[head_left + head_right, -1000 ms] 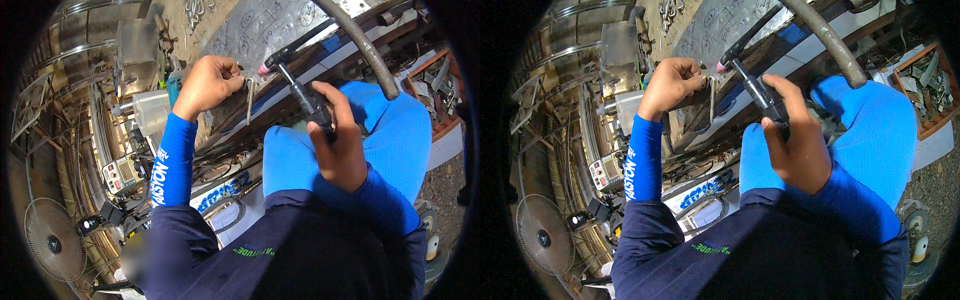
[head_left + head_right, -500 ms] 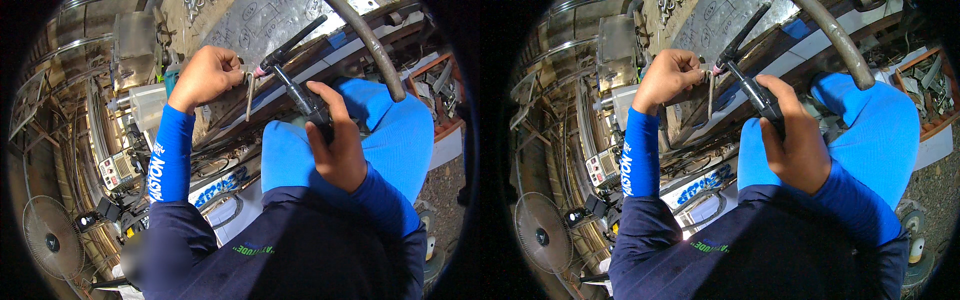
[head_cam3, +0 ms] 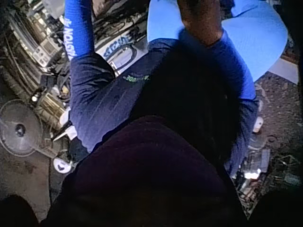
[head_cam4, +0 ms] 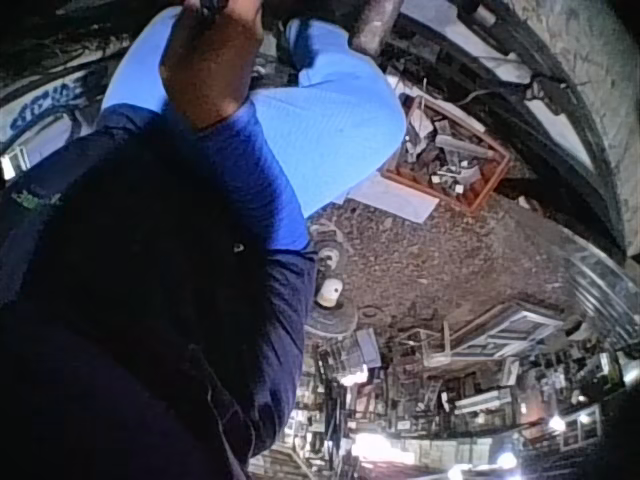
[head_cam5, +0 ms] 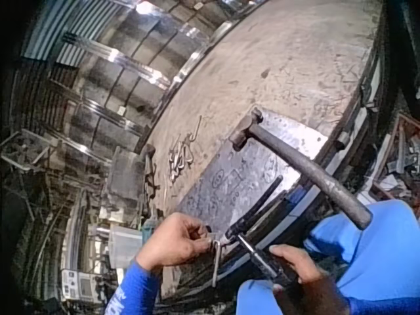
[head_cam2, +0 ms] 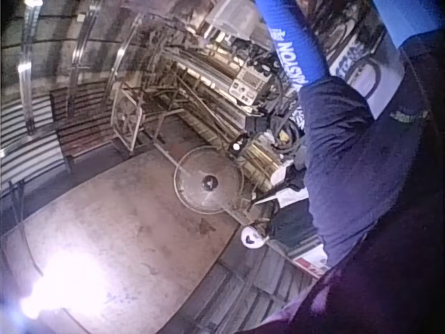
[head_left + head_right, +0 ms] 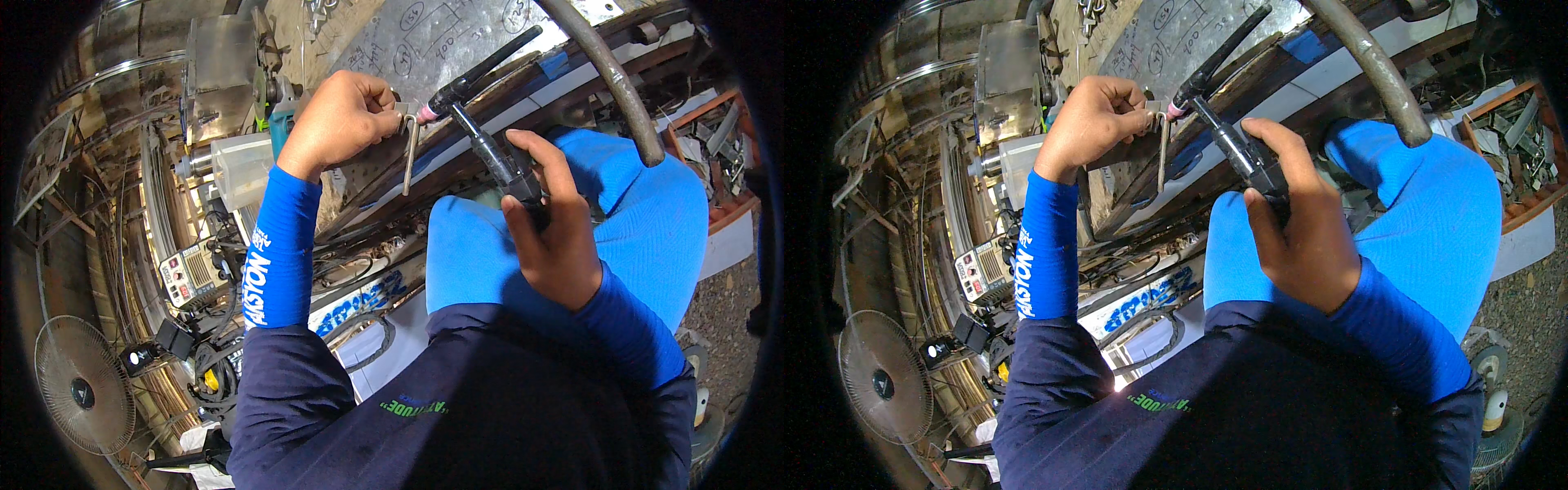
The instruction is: The person sits at a workbench and repeatedly bends small metal rods into hooks using a hammer and anvil. They then use a welding torch to heat and weld the bent ends. The person handles multiple rods one at a time, placing finished hooks on the workbench.
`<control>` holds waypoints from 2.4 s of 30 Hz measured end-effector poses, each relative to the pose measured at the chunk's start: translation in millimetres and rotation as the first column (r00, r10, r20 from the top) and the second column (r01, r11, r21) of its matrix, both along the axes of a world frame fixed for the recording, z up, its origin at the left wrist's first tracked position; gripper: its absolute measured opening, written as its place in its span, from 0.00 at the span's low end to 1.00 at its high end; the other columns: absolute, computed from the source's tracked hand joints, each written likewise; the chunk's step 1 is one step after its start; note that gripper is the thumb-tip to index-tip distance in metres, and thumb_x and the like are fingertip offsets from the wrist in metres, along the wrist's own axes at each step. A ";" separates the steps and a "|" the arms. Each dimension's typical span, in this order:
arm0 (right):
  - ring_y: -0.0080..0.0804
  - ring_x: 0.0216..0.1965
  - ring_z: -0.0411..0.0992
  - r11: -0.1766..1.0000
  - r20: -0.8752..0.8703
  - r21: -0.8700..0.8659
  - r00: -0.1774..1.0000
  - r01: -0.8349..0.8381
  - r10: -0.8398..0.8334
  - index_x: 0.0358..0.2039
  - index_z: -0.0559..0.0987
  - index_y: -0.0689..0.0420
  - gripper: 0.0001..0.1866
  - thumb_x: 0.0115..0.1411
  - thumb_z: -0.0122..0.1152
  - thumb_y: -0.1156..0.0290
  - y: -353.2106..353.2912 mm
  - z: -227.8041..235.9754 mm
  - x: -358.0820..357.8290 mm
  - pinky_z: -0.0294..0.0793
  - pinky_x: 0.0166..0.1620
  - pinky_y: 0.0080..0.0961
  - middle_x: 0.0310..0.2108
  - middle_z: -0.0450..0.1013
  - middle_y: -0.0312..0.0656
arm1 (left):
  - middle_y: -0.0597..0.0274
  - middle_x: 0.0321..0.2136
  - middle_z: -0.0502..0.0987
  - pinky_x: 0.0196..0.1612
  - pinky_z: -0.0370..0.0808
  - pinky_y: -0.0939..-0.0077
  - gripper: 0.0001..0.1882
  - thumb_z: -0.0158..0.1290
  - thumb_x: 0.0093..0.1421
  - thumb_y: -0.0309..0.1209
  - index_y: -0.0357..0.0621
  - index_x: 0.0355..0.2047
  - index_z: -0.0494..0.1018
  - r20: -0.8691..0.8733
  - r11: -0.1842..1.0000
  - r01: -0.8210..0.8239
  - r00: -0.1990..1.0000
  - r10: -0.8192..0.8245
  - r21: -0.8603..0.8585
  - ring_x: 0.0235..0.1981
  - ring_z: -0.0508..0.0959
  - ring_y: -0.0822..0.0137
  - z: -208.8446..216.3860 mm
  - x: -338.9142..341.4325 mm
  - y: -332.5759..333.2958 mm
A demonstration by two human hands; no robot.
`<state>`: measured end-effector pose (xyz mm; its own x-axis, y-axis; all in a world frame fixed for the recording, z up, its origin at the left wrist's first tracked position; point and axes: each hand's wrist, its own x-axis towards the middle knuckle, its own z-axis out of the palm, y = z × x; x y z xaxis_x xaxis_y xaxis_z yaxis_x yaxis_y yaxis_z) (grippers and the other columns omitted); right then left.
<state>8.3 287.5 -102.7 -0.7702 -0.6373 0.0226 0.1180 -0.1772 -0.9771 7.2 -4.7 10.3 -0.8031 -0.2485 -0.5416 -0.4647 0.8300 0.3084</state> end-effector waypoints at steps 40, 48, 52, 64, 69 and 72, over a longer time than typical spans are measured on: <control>0.49 0.62 0.72 0.999 -0.181 -0.031 0.983 0.034 -0.039 0.69 0.65 0.70 0.29 0.69 0.56 0.79 -4.3 -9.5 10.0 0.66 0.67 0.35 0.63 0.70 0.61 | 0.68 0.20 0.77 0.27 0.72 0.78 0.06 0.64 0.59 0.24 0.36 0.27 0.78 -0.012 1.000 0.007 1.000 -0.006 0.011 0.22 0.74 0.79 -1.8 -0.2 -1.7; 0.44 0.57 0.75 0.998 -0.153 -0.003 0.986 0.061 -0.060 0.70 0.64 0.68 0.29 0.72 0.57 0.74 -3.7 -7.0 9.6 0.71 0.62 0.32 0.58 0.73 0.60 | 0.68 0.20 0.77 0.27 0.72 0.77 0.08 0.64 0.61 0.25 0.37 0.26 0.77 -0.004 0.999 0.041 0.999 -0.041 -0.013 0.23 0.75 0.78 -4.4 0.4 -4.5; 0.53 0.55 0.77 0.997 -0.060 0.013 0.995 0.077 -0.076 0.68 0.65 0.67 0.28 0.69 0.56 0.76 -2.0 -4.6 10.0 0.73 0.60 0.37 0.57 0.74 0.62 | 0.66 0.17 0.73 0.26 0.70 0.73 0.10 0.63 0.54 0.26 0.34 0.22 0.74 -0.076 1.000 -0.020 0.997 0.020 0.009 0.21 0.70 0.77 -4.8 1.3 2.2; 0.36 0.42 0.74 0.996 -0.038 -0.025 0.995 0.089 -0.090 0.71 0.59 0.67 0.33 0.69 0.58 0.77 -0.8 -8.7 12.6 0.73 0.48 0.29 0.47 0.75 0.52 | 0.68 0.21 0.78 0.28 0.72 0.78 0.08 0.64 0.61 0.25 0.36 0.27 0.78 -0.005 1.000 0.016 1.000 -0.016 0.009 0.23 0.74 0.79 -2.7 1.9 -3.2; 0.19 0.34 0.66 0.966 0.123 -0.170 0.977 0.196 -0.176 0.73 0.52 0.69 0.36 0.70 0.57 0.77 -3.8 2.7 10.6 0.67 0.38 0.20 0.39 0.71 0.42 | 0.70 0.22 0.78 0.28 0.71 0.78 0.07 0.64 0.62 0.26 0.36 0.29 0.79 0.006 0.999 -0.003 1.000 0.003 0.033 0.24 0.74 0.79 -0.9 1.5 -7.0; 0.21 0.36 0.67 0.958 0.171 -0.153 0.961 0.243 -0.217 0.71 0.54 0.70 0.35 0.69 0.56 0.78 -0.4 10.1 7.0 0.68 0.40 0.22 0.43 0.72 0.45 | 0.70 0.23 0.78 0.30 0.71 0.78 0.07 0.64 0.64 0.26 0.34 0.32 0.80 -0.036 0.997 0.014 0.999 -0.011 0.079 0.25 0.74 0.79 -1.2 6.2 -12.1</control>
<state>15.3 287.1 -92.7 -0.8983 -0.4393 -0.0122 0.1977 -0.3792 -0.9039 13.4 -16.8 9.1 -0.8248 -0.1958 -0.5304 -0.4421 0.8081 0.3892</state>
